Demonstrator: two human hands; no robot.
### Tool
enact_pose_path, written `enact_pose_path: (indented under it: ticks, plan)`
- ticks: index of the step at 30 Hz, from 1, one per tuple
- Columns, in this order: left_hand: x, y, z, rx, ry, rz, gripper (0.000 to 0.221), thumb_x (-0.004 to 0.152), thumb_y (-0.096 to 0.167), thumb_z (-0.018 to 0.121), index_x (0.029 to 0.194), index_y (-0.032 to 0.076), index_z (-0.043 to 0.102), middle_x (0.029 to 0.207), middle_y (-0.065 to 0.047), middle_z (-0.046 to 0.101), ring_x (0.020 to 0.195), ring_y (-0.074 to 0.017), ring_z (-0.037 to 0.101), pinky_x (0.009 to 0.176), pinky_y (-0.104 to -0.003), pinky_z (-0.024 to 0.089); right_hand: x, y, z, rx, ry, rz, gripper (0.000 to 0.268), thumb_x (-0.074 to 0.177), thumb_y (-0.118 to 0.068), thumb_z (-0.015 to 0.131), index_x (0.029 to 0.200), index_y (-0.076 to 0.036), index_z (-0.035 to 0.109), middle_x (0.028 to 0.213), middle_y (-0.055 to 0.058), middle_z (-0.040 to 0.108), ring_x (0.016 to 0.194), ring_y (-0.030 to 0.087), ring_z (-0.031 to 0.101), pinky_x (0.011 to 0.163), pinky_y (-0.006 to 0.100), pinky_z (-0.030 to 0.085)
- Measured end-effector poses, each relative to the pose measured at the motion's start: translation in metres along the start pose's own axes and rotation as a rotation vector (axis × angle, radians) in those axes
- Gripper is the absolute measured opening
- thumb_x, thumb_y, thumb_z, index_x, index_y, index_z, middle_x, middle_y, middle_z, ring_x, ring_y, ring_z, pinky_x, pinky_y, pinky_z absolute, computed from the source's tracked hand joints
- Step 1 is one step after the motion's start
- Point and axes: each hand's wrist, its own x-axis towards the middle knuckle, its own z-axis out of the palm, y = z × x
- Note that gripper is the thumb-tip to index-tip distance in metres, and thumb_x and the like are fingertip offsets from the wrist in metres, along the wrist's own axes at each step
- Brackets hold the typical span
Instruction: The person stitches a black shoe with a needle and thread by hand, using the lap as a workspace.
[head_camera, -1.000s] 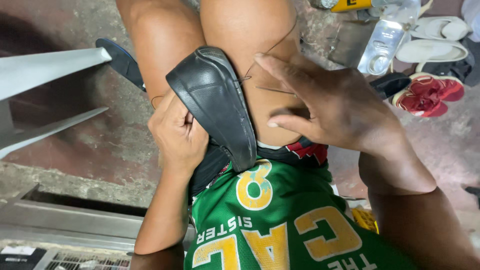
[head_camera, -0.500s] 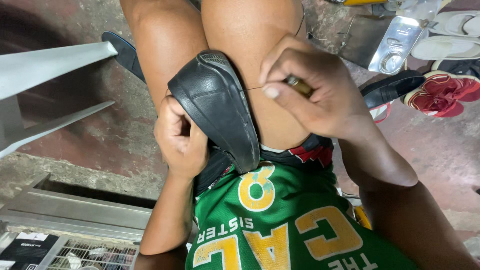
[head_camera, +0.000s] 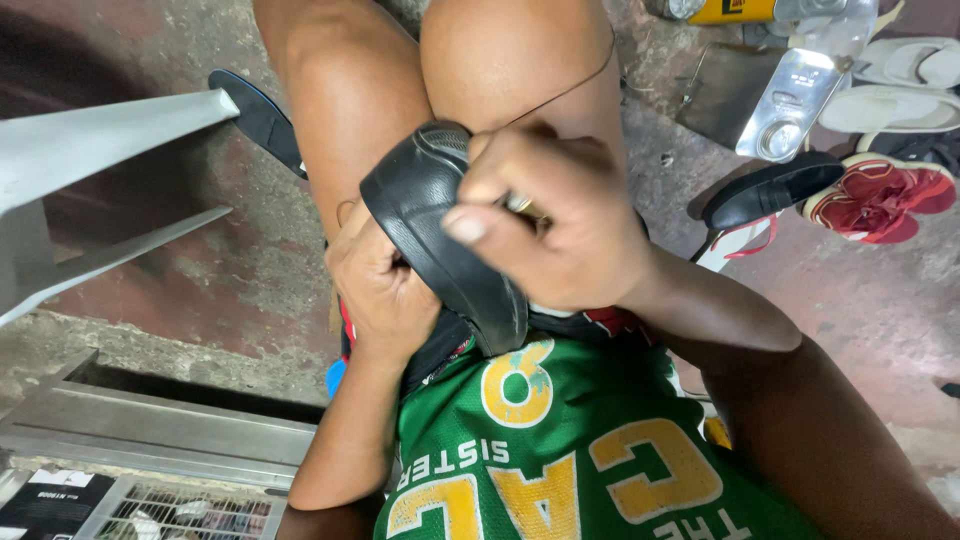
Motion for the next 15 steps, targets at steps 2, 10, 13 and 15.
enact_pose_path:
  ticks: [2,10,13,15]
  plan:
    - [-0.002,-0.001,0.001,0.005,0.015,-0.028,0.019,0.092,0.017,0.078,0.099,0.002,0.07,0.093,-0.01,0.066,0.08,-0.0201,0.062,0.074,-0.031,0.048,0.012,0.001,0.011,-0.294,-0.001,-0.113,0.023,0.103,-0.018,0.076,0.091,-0.007,0.059,0.083,0.007,0.065,0.07,0.019,0.065,0.064,0.034,0.051]
    - [-0.009,-0.01,0.003,0.066,0.035,-0.028,0.009,0.091,0.006,0.065,0.084,0.002,0.061,0.08,-0.014,0.056,0.07,-0.0291,0.051,0.066,-0.038,0.04,0.024,0.008,0.021,-0.643,-0.005,-0.242,0.031,0.1,-0.019,0.082,0.088,-0.008,0.056,0.087,0.009,0.062,0.077,0.026,0.067,0.068,0.038,0.055]
    - [-0.008,-0.007,-0.002,0.078,0.025,0.029,0.005,0.085,0.003,0.061,0.081,0.003,0.062,0.076,-0.013,0.054,0.071,-0.0303,0.05,0.067,-0.038,0.039,0.022,0.008,0.027,-0.564,-0.016,-0.196,0.031,0.1,-0.015,0.082,0.086,-0.008,0.056,0.082,0.008,0.061,0.073,0.026,0.065,0.065,0.038,0.054]
    - [0.001,-0.001,-0.004,0.078,-0.028,-0.091,0.007,0.088,0.005,0.066,0.083,0.001,0.063,0.077,-0.014,0.054,0.069,-0.0299,0.052,0.067,-0.036,0.04,0.027,0.01,0.025,-0.504,0.036,-0.154,0.027,0.098,-0.013,0.08,0.085,-0.008,0.057,0.081,0.008,0.062,0.071,0.025,0.065,0.064,0.038,0.052]
